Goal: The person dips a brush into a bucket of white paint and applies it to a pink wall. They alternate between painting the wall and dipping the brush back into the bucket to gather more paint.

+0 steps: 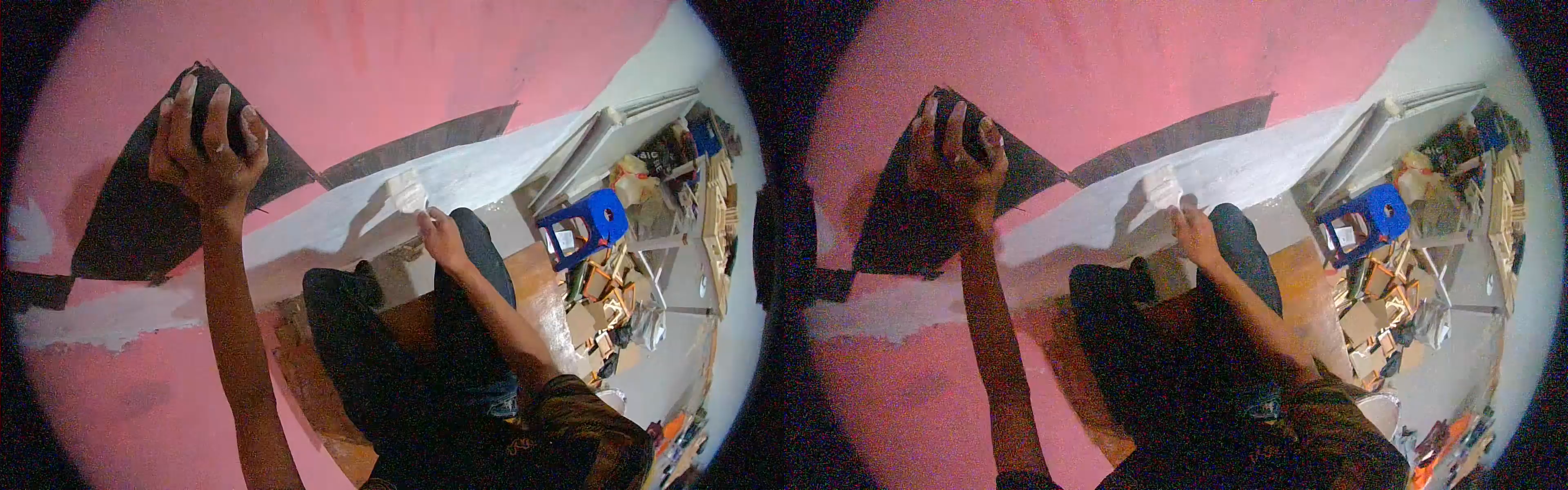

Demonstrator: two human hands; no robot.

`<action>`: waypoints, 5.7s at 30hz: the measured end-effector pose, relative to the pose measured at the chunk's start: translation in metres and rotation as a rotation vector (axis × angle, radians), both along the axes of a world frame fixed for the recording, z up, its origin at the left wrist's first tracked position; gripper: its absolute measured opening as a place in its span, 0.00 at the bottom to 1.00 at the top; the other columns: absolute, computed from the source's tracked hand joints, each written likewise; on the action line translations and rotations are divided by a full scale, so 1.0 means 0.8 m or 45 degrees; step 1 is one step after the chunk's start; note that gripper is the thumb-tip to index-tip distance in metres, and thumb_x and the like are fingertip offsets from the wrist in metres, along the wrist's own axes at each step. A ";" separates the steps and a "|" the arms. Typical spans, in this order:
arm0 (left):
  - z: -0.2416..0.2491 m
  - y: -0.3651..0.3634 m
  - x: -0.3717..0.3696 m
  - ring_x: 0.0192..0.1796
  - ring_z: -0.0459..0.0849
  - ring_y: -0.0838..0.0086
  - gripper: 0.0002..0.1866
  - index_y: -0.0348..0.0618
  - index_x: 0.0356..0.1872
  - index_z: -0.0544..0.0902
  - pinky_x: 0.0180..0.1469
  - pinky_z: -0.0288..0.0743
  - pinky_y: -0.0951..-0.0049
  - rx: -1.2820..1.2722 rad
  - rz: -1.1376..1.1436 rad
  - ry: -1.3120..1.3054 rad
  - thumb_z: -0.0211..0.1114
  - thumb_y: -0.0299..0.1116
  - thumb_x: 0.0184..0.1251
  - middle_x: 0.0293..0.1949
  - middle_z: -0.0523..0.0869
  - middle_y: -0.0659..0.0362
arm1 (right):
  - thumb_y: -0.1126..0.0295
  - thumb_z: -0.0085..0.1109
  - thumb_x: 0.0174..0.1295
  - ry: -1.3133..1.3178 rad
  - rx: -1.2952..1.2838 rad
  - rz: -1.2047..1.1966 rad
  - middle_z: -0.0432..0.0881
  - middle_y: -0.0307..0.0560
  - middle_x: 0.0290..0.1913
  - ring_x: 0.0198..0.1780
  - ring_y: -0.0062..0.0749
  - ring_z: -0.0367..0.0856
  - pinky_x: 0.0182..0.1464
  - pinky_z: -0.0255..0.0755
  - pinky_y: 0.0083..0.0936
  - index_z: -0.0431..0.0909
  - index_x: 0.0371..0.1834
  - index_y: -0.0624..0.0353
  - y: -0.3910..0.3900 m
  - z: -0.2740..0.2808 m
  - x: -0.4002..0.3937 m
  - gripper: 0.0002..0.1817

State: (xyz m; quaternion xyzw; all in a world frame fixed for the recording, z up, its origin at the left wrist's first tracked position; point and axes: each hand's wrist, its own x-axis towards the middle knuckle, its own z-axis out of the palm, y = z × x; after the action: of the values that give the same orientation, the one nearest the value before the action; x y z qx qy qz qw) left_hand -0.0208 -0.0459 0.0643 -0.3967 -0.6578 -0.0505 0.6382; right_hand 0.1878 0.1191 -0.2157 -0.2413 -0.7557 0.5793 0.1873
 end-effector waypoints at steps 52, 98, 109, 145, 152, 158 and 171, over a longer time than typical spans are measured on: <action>-0.040 -0.024 0.001 0.65 0.64 0.63 0.19 0.71 0.53 0.76 0.64 0.46 0.45 0.006 -0.063 -0.091 0.56 0.46 0.59 0.62 0.71 0.65 | 0.67 0.44 0.67 0.053 0.827 -0.431 0.79 0.61 0.36 0.36 0.54 0.77 0.38 0.70 0.44 0.74 0.42 0.65 -0.052 -0.082 -0.045 0.13; -0.042 -0.010 -0.004 0.68 0.62 0.57 0.18 0.56 0.56 0.74 0.69 0.40 0.39 -0.036 -0.017 0.036 0.43 0.43 0.69 0.64 0.70 0.57 | 0.71 0.45 0.62 -0.521 0.885 -0.389 0.76 0.62 0.30 0.34 0.62 0.76 0.32 0.69 0.48 0.71 0.33 0.63 0.045 -0.015 0.023 0.07; -0.041 -0.011 -0.002 0.68 0.61 0.57 0.19 0.57 0.57 0.73 0.68 0.41 0.39 -0.055 0.043 0.031 0.44 0.44 0.70 0.64 0.70 0.57 | 0.72 0.49 0.59 -0.333 0.712 0.239 0.75 0.67 0.42 0.38 0.54 0.81 0.33 0.77 0.41 0.71 0.44 0.72 -0.354 -0.023 -0.114 0.14; -0.036 -0.009 -0.006 0.67 0.63 0.55 0.19 0.55 0.58 0.71 0.68 0.43 0.42 -0.036 -0.002 0.196 0.47 0.43 0.68 0.64 0.69 0.55 | 0.68 0.48 0.58 -0.076 0.542 0.749 0.79 0.62 0.33 0.37 0.53 0.81 0.33 0.74 0.47 0.73 0.46 0.69 -0.334 0.007 -0.076 0.17; -0.037 -0.006 -0.004 0.67 0.63 0.56 0.19 0.56 0.57 0.72 0.68 0.43 0.42 -0.005 -0.015 0.147 0.45 0.44 0.68 0.63 0.70 0.55 | 0.69 0.49 0.59 -0.299 0.760 0.240 0.76 0.59 0.32 0.35 0.59 0.77 0.35 0.71 0.48 0.74 0.39 0.60 -0.113 -0.044 -0.018 0.09; -0.037 -0.010 0.005 0.67 0.63 0.56 0.18 0.55 0.54 0.75 0.67 0.44 0.40 -0.072 0.082 0.049 0.44 0.43 0.69 0.62 0.71 0.57 | 0.72 0.46 0.61 -0.284 0.163 -0.505 0.72 0.64 0.34 0.34 0.64 0.74 0.35 0.68 0.50 0.70 0.34 0.65 -0.076 -0.023 -0.014 0.07; -0.037 -0.010 0.001 0.68 0.62 0.56 0.18 0.56 0.55 0.73 0.69 0.41 0.41 -0.074 0.043 0.066 0.45 0.43 0.69 0.63 0.70 0.56 | 0.72 0.49 0.58 -0.191 0.239 0.749 0.77 0.67 0.41 0.43 0.57 0.79 0.42 0.75 0.49 0.69 0.46 0.68 -0.360 0.028 -0.071 0.14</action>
State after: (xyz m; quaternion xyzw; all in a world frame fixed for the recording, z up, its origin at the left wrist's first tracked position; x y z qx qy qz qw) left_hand -0.0200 -0.0543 0.0350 -0.4051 -0.6490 -0.0103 0.6439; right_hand 0.1307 -0.1687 -0.1934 -0.0363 -0.8549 0.5169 -0.0232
